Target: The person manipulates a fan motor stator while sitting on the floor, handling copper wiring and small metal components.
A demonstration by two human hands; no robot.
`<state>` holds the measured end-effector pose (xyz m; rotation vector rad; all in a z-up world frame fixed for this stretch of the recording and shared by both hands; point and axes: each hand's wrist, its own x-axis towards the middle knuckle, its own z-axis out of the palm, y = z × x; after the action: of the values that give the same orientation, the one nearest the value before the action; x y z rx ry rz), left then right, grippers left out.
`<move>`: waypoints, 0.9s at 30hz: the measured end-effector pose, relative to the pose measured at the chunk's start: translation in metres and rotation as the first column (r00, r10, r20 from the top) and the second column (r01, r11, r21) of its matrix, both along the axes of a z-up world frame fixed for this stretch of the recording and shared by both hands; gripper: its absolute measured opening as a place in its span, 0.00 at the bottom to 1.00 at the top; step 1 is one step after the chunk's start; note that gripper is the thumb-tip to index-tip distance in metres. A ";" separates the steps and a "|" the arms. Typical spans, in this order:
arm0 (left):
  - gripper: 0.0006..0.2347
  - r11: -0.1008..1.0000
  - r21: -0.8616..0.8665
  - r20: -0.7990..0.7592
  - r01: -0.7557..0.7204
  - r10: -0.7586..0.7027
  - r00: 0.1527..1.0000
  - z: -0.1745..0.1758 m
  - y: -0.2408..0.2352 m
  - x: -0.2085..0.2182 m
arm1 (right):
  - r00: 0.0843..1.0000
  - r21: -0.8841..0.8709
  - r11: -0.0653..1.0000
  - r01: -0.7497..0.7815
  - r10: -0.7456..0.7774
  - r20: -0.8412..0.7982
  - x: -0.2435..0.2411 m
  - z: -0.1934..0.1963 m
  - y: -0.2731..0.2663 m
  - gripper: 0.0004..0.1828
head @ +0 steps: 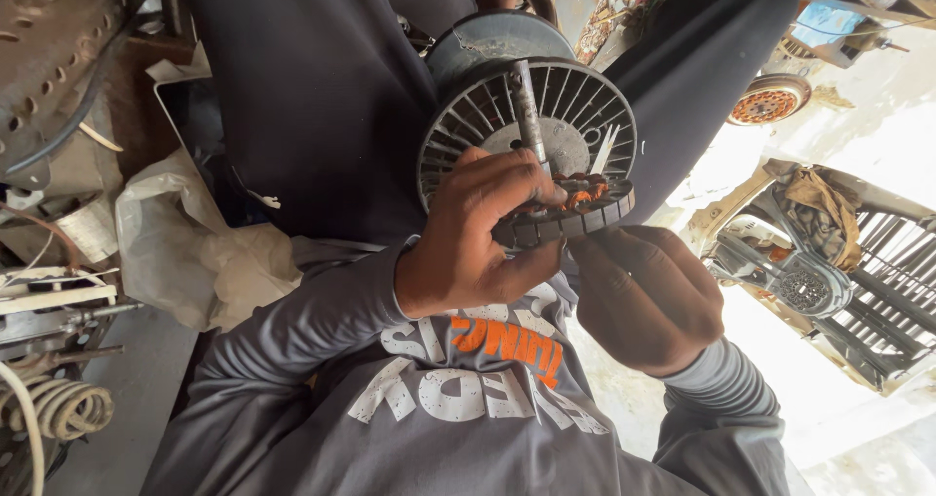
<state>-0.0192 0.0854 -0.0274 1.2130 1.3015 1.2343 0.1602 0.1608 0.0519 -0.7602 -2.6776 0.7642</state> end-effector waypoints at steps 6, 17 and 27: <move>0.12 0.993 -0.017 0.024 0.118 -0.118 0.993 -0.002 -0.001 -0.008 | 0.999 0.039 0.998 -0.046 0.046 -0.007 -0.003 -0.002 0.004 0.18; 0.13 0.994 -0.017 0.027 0.108 -0.108 0.994 -0.004 -0.002 -0.008 | 0.999 -0.010 0.999 -0.044 0.044 0.017 -0.002 -0.001 0.008 0.11; 0.15 0.998 0.038 -0.097 0.053 -0.049 0.994 -0.005 -0.005 -0.001 | 0.998 -0.047 0.999 0.006 -0.004 0.058 0.000 0.004 0.005 0.16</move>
<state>-0.0201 0.0802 -0.0324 1.3411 1.3118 1.1834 0.1598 0.1655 0.0556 -0.8121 -2.7162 0.8194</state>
